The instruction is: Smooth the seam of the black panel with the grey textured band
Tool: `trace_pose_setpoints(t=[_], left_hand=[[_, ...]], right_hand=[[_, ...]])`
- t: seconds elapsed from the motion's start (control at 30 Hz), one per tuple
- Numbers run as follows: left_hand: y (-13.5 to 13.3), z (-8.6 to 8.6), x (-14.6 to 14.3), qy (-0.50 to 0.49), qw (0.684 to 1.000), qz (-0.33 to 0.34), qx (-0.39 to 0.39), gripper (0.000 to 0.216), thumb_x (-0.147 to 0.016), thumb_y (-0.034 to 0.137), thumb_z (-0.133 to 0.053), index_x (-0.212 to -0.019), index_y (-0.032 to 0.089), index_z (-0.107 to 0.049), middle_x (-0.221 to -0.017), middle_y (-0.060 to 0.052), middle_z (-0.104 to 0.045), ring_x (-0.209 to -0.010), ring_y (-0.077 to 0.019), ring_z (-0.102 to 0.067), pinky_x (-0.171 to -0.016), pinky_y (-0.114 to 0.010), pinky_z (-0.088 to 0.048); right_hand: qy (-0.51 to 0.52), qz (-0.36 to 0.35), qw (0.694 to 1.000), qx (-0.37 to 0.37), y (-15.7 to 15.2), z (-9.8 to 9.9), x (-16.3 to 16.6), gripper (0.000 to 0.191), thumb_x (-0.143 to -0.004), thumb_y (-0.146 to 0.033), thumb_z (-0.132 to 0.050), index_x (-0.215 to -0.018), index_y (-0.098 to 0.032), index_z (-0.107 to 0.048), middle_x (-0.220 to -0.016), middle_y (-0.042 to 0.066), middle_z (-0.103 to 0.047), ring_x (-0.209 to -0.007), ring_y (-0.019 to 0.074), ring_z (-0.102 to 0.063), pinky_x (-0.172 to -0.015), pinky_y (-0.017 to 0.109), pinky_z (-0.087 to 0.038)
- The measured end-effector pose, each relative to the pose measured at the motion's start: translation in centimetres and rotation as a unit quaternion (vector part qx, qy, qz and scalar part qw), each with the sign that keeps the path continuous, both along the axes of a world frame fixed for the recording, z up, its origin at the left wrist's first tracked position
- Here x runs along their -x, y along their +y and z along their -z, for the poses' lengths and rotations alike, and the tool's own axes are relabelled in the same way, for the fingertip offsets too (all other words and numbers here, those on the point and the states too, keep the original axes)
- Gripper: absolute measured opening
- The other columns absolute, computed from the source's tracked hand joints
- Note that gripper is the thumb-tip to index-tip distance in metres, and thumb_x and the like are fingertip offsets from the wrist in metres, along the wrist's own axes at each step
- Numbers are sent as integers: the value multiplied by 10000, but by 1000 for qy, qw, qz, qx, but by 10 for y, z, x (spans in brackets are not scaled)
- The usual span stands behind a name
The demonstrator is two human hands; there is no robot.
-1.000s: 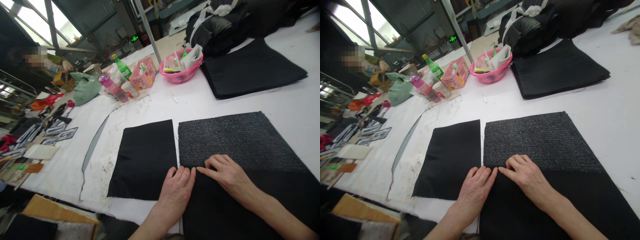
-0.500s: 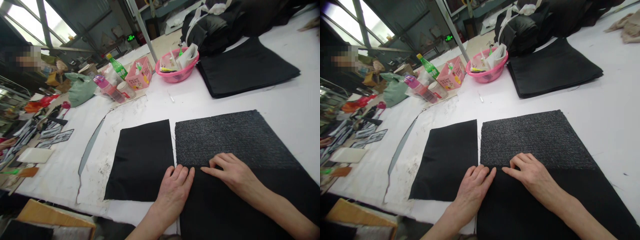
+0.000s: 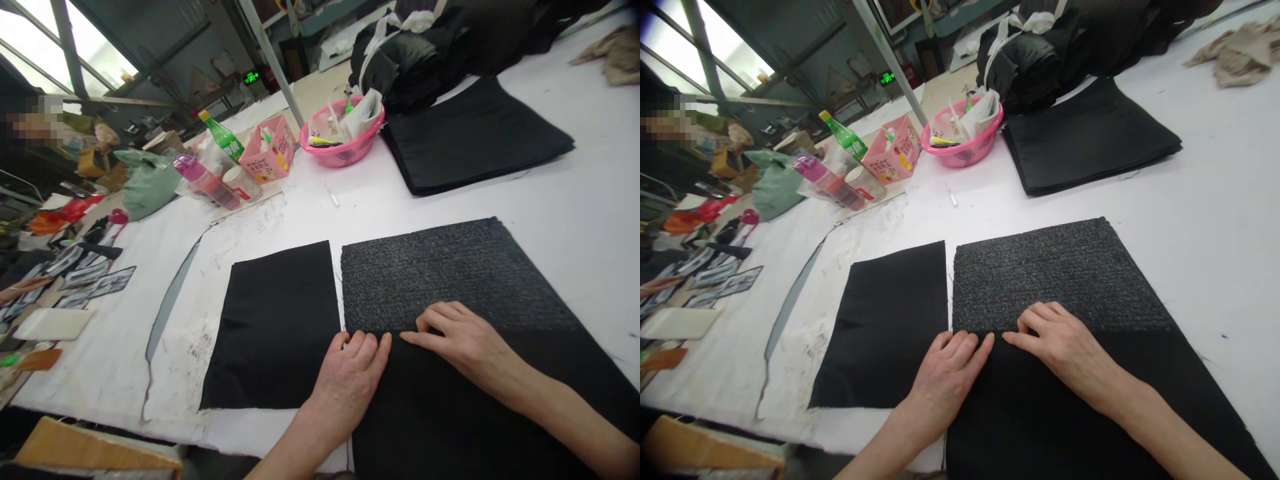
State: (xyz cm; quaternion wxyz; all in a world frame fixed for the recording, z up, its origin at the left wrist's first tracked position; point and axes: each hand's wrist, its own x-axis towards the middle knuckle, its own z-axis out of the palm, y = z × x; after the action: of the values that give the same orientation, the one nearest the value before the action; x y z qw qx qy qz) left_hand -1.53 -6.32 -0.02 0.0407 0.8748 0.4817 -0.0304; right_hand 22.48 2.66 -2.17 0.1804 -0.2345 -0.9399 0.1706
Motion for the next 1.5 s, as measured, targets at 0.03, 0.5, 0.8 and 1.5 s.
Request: trace_pose_setpoints(t=[0.03,0.5,0.8,1.5], left_hand=[[1,0,0,-5,1000,-3,6,448,-1003,155,-369,-1451,141,-353,-1192,-83,-551,-1101,-226,-495,-957,-404,-403],[8,-1,-6,0,1000,21,19,443,-1010,161,-357,-1452,137,-339,-1172,-79,-553,-1098,-212,-500,-918,-385,-417],[14,-3,-17,-23,999,31,30,424,-999,136,-387,-1423,122,-382,-1198,-79,-541,-1121,-213,-483,-961,-372,-401],[25,-7,-34,-14,997,58,39,437,-1000,145,-393,-1436,139,-360,-1147,-70,-554,-1027,-197,-504,-880,-360,-422]], right_hand=[[-2,1,1000,6,1,0,-3,317,-1081,-241,-310,-1196,-262,-605,-966,51,-517,-888,204,-479,-787,355,-333],[-8,6,1000,-18,-3,-1,-10,332,-1078,-210,-288,-1160,-230,-610,-959,56,-514,-915,212,-478,-807,370,-337],[-9,7,1000,3,3,0,-23,325,-1086,-237,-294,-1186,-251,-602,-974,51,-516,-922,207,-479,-804,367,-329],[-25,10,999,-19,6,1,-52,323,-1079,-247,-314,-1251,-276,-586,-981,52,-536,-929,209,-499,-818,363,-353]])
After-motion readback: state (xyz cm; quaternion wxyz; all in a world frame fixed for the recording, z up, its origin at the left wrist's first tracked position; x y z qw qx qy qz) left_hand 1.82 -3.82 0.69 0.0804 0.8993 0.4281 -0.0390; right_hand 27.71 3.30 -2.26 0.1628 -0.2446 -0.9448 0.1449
